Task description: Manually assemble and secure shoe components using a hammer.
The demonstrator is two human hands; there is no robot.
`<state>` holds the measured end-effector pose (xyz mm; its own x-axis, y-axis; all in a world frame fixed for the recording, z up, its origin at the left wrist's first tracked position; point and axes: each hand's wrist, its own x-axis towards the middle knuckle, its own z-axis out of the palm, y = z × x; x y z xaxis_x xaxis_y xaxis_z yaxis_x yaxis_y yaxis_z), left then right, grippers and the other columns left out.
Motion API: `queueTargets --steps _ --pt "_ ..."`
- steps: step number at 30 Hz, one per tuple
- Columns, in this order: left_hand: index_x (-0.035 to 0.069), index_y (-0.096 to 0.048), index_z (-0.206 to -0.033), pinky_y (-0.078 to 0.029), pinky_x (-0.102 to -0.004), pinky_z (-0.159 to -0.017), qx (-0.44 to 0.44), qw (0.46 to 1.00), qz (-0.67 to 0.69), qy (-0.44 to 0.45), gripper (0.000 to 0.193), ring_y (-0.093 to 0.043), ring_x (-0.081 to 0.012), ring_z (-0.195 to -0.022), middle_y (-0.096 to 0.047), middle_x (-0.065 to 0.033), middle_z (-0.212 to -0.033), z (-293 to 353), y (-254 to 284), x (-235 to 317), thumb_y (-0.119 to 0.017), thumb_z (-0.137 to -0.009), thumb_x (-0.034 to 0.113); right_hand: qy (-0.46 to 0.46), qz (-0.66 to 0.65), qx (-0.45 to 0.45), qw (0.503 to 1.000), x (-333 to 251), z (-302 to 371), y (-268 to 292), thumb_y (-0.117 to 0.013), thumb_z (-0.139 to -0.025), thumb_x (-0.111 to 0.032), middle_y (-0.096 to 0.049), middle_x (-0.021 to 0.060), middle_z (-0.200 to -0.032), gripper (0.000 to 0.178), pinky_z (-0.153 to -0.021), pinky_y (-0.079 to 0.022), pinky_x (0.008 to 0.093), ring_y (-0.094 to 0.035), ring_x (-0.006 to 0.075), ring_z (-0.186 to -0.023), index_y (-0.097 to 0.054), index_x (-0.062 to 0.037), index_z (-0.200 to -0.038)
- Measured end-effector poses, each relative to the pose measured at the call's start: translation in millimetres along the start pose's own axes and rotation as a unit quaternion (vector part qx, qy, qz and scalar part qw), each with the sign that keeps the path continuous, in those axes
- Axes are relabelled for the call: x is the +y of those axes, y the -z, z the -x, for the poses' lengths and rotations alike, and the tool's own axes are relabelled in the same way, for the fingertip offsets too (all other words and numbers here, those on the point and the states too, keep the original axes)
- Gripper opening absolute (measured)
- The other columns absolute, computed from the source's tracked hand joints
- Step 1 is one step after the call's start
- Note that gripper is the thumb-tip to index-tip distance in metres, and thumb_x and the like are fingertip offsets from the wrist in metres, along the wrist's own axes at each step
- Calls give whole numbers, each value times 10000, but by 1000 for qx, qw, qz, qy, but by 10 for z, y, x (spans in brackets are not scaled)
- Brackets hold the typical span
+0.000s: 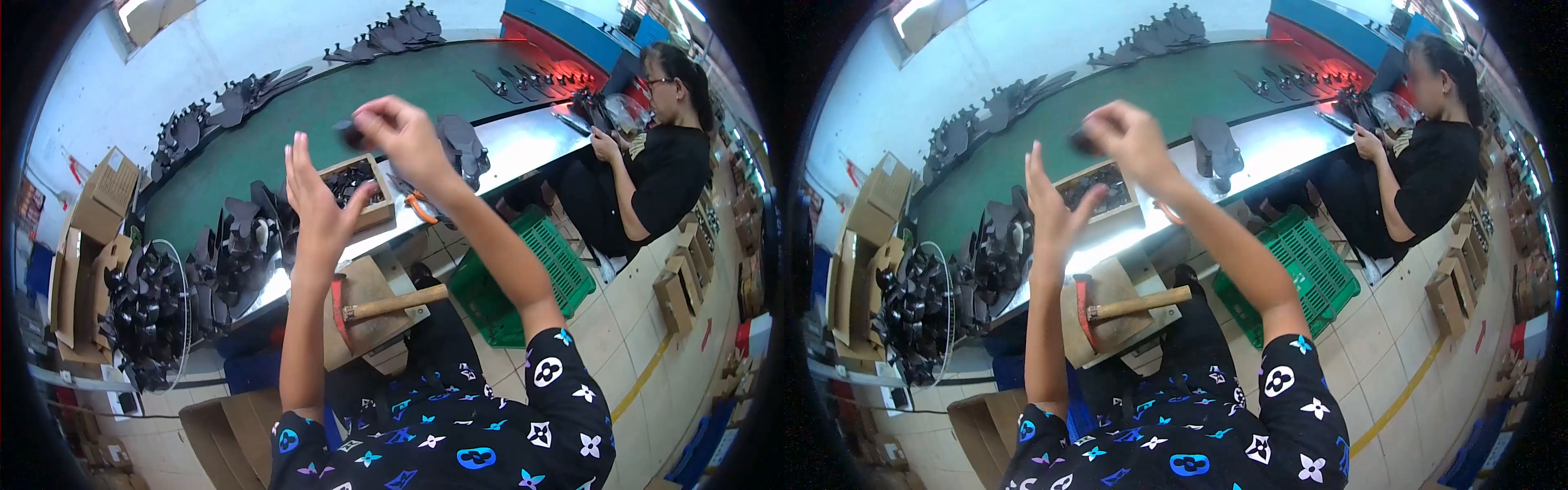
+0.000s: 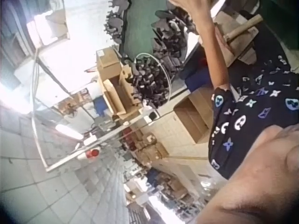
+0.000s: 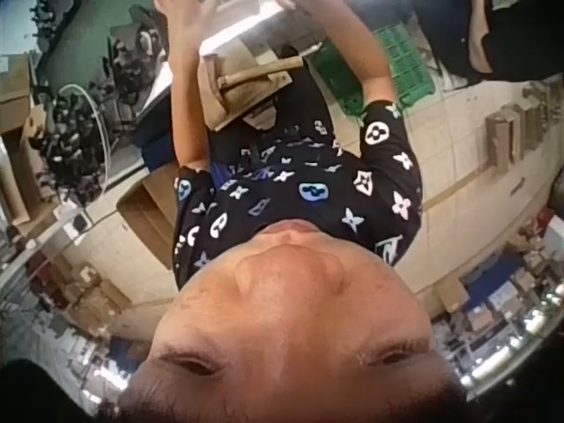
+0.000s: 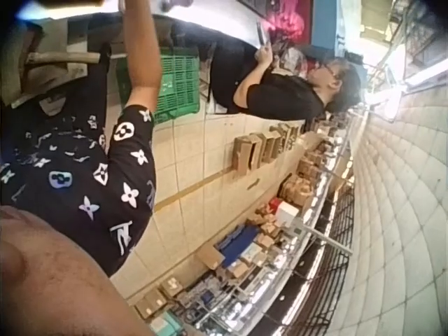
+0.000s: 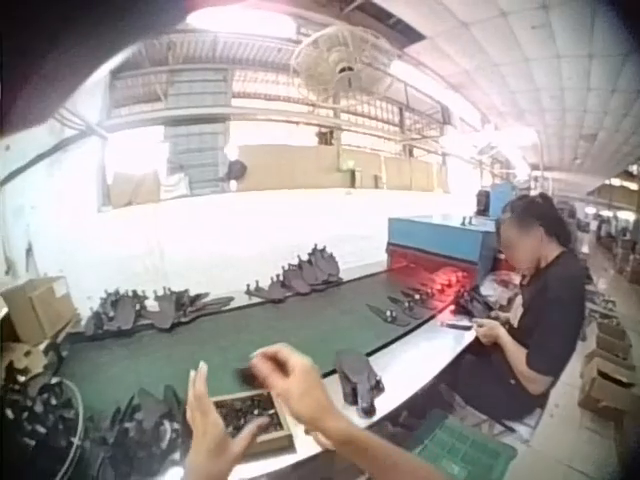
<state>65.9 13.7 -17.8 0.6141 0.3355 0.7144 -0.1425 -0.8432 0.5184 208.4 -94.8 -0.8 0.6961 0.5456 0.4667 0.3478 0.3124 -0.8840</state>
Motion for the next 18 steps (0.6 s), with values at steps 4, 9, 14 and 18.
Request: queueTargets --steps 4,9,14,18 --pt "3 -361 -1472 -546 -347 -953 103 992 73 -21 668 -654 -276 -1171 -635 -206 -1318 231 513 24 -730 -919 72 58 -80 -103 990 -116 861 -333 -580 -1038 -293 -485 180 -1466 532 -1049 -482 375 -557 250 -1287 -437 18 -1444" --pt "57 -194 -1557 -603 -308 -777 185 901 360 154 777 -697 -220 -890 -597 -184 -1310 852 1228 117 -682 -952 64 203 497 -228 812 470 1935 -421 -733 -794 -594 -282 204 -1561 980 -1071 -423 514 -414 442 -1347 -351 -7 -1479" --pt "26 -652 -1219 -570 -354 -791 34 893 303 332 260 -686 -218 -926 -583 -120 -1341 1356 884 -163 -659 -962 64 -106 410 -136 896 856 2916 114 -758 -863 -178 -632 163 -677 223 -583 -498 435 -657 369 -641 -606 -16 -885" --pt "134 -707 -1195 -275 -592 -1081 -123 945 -211 215 323 -365 -452 -1376 -430 -241 -1505 1592 488 -506 -683 -919 300 -221 312 14 924 777 3424 385 -730 -907 -145 -491 86 -547 253 -483 -393 362 -550 165 -473 -556 -5 -790"
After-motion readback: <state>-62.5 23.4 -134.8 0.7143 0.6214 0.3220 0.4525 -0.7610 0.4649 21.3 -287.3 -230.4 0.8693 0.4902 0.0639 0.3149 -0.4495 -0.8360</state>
